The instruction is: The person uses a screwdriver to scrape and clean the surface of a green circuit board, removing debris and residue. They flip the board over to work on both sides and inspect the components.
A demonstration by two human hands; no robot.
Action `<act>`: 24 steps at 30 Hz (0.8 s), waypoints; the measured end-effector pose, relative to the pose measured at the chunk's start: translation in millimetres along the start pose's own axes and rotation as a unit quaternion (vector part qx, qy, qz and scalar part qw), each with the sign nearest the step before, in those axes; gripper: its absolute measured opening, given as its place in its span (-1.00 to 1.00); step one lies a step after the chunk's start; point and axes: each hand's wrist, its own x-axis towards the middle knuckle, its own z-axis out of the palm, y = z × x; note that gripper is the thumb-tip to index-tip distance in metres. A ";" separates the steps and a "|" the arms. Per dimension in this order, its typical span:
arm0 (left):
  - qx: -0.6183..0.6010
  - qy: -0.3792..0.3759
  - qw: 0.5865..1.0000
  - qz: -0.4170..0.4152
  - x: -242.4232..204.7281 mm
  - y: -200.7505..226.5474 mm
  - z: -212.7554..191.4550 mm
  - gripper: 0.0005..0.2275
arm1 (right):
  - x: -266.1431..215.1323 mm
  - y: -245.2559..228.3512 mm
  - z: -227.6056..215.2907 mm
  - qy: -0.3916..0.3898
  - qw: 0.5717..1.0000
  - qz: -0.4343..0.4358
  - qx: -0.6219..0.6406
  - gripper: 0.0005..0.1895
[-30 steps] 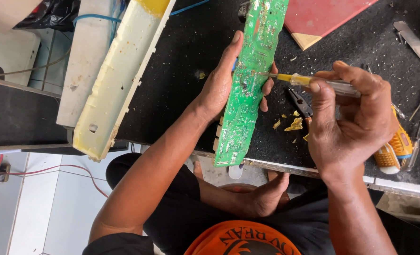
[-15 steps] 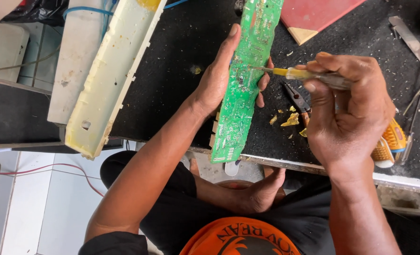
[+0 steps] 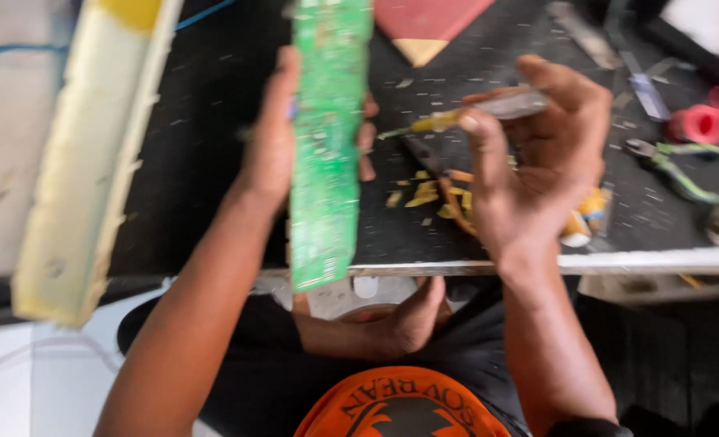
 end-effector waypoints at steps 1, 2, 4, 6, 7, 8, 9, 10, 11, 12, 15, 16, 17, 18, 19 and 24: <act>-0.001 -0.013 1.000 -0.010 -0.1 -0.2 3.4 -0.35 | 2.9 2.5 -4.9 0.010 1.000 0.000 -0.013 -0.58; 0.018 0.002 1.000 0.007 -1.3 0.5 6.0 -0.36 | 5.4 4.1 -9.1 -0.001 1.000 -0.004 -0.027 -0.66; 0.036 0.007 0.999 0.020 -4.3 2.2 10.9 -0.37 | 8.8 4.1 -18.2 -0.005 0.999 -0.007 -0.050 -0.72; 0.061 0.004 0.997 0.037 -9.9 4.9 14.6 -0.41 | 10.1 1.3 -26.3 -0.059 0.987 0.046 -0.141 -0.79; 0.060 -0.002 0.998 0.032 -11.6 4.4 19.1 -0.41 | 6.1 5.5 -31.5 -0.054 0.987 0.047 -0.146 -0.79; 0.060 0.023 0.997 0.033 -13.4 4.3 23.2 -0.40 | 2.1 9.5 -36.4 -0.067 0.979 0.005 -0.191 -0.79; 0.062 0.047 0.996 0.036 -14.6 5.8 27.2 -0.40 | -0.6 13.9 -40.2 -0.080 0.968 -0.039 -0.234 -0.78; 0.063 0.041 0.997 0.034 -13.3 5.2 26.3 -0.40 | -4.7 14.8 -46.4 -0.075 0.967 -0.039 -0.239 -0.78; 0.055 0.037 0.997 0.030 -13.3 4.9 24.8 -0.40 | -9.2 15.7 -51.6 -0.067 0.966 -0.046 -0.246 -0.84; 0.047 0.034 0.998 0.025 -13.3 4.7 22.9 -0.40 | -13.8 16.6 -56.3 -0.058 0.964 -0.052 -0.254 -0.88; 0.077 0.046 0.995 0.036 -15.5 4.4 27.2 -0.40 | -18.2 5.5 -73.7 -0.044 0.974 -0.069 -0.213 -0.89; 0.078 0.043 0.995 0.035 -13.9 3.8 28.0 -0.40 | -23.9 8.8 -83.4 -0.042 0.973 -0.069 -0.215 -0.89; 0.074 0.046 0.996 0.035 -14.3 3.6 28.0 -0.40 | -29.4 12.2 -92.0 -0.033 0.970 -0.045 -0.237 -0.89; 0.070 0.050 0.996 0.034 -14.9 3.7 27.7 -0.40 | -35.0 15.5 -100.1 -0.025 0.965 -0.020 -0.259 -0.88; 0.070 0.052 0.996 0.035 -14.6 3.6 27.9 -0.40 | -33.7 24.0 -109.6 -0.027 0.966 -0.020 -0.258 -0.88; 0.060 0.051 0.996 0.031 -13.4 3.6 26.1 -0.41 | -9.2 84.8 -157.8 -0.018 0.874 -0.099 -0.476 -0.87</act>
